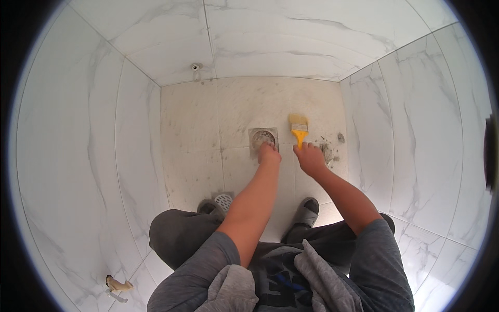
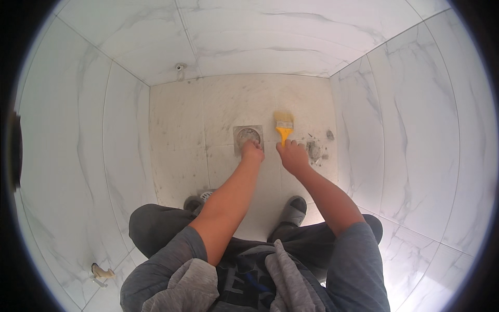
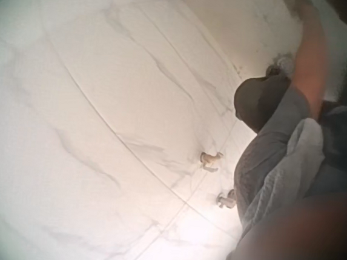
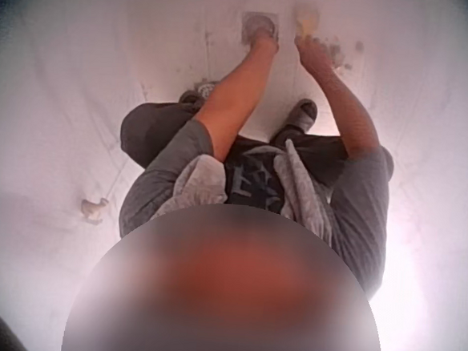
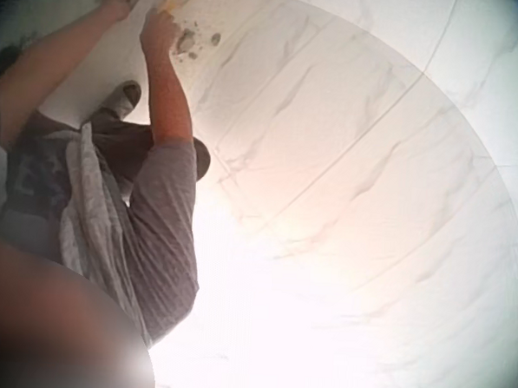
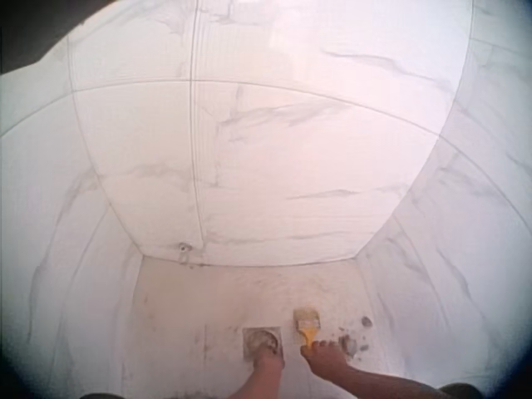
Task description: The person squats in a tiled shower and uses a yellow brush to scrub the floor drain and surrounding tiles. They repeatedly scrub the drain opening and nearby grout lines, removing debris and residue from the surface.
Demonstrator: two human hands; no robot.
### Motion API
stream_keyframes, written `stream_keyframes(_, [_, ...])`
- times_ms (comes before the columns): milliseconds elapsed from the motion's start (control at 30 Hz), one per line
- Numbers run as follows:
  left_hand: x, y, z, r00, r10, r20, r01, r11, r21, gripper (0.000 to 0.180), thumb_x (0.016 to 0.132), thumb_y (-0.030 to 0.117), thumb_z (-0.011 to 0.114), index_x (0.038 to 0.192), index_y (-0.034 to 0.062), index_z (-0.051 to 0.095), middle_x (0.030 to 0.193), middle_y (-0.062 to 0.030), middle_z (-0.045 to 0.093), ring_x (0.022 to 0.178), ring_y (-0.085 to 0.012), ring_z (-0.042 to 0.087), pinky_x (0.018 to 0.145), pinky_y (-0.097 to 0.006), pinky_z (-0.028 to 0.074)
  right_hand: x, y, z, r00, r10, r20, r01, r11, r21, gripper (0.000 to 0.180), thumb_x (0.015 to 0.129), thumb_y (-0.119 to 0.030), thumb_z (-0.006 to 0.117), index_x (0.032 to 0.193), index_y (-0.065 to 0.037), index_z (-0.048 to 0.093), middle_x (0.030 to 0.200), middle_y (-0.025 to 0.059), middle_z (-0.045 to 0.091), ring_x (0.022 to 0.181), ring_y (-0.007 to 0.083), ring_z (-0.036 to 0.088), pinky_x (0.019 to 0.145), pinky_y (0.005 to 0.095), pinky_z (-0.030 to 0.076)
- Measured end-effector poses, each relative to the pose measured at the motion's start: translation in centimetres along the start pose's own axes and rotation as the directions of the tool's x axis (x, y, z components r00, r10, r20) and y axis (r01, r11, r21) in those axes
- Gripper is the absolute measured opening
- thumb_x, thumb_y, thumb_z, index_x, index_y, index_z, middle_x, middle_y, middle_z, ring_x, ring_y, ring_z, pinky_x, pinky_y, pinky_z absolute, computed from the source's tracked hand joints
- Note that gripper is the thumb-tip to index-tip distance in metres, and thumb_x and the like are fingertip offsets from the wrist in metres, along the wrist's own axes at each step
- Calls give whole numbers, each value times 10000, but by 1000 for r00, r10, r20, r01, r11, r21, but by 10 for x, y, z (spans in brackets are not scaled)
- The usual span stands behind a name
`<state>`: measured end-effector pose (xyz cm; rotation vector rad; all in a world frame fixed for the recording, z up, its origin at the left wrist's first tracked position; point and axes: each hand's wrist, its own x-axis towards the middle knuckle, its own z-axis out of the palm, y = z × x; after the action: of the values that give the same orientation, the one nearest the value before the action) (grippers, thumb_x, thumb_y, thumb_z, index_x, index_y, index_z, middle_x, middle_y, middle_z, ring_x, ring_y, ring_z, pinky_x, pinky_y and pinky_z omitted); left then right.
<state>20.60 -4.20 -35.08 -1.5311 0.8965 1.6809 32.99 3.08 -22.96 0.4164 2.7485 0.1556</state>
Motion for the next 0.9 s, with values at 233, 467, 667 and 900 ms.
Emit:
stream_keyframes(233, [22, 3, -13, 987, 113, 117, -133, 975, 180, 159, 959, 153, 612, 1068, 39, 633, 937, -50, 668, 791, -161, 655, 642, -261, 510, 28, -26, 24, 889, -12, 458, -93, 974, 206, 164, 817, -144, 656, 959, -97, 724, 969, 133, 695, 910, 310, 707, 739, 455, 554])
stream_keyframes(467, [14, 59, -18, 744, 620, 248, -539, 339, 771, 236, 909, 186, 628, 1055, 25, 720, 918, -128, 729, 837, -216, 709, 693, -342, 541, 92, -46, 44, 990, 98, -103, -20, 811, 585, 154, 797, -133, 661, 938, -92, 706, 1018, 122, 664, 992, 329, 669, 798, 486, 556])
stream_keyframes(667, [-22, 87, -18, 558, 612, 560, -565, -214, 797, 278, 875, 218, 645, 1058, 70, 793, 974, -179, 760, 939, -280, 734, 779, -395, 559, 90, -66, 62, 976, 80, -201, 43, 838, 544, 125, 845, -111, 610, 936, -76, 687, 1012, 126, 654, 1004, 316, 651, 804, 433, 565])
stream_keyframes(900, [-41, 69, -23, 537, 514, 669, -462, -485, 742, 296, 913, 270, 617, 1137, 170, 783, 1101, -139, 750, 1031, -355, 706, 874, -446, 562, 97, -67, 76, 973, 71, -222, 60, 845, 532, 117, 803, -122, 639, 908, -95, 683, 979, 90, 632, 996, 299, 641, 789, 433, 567])
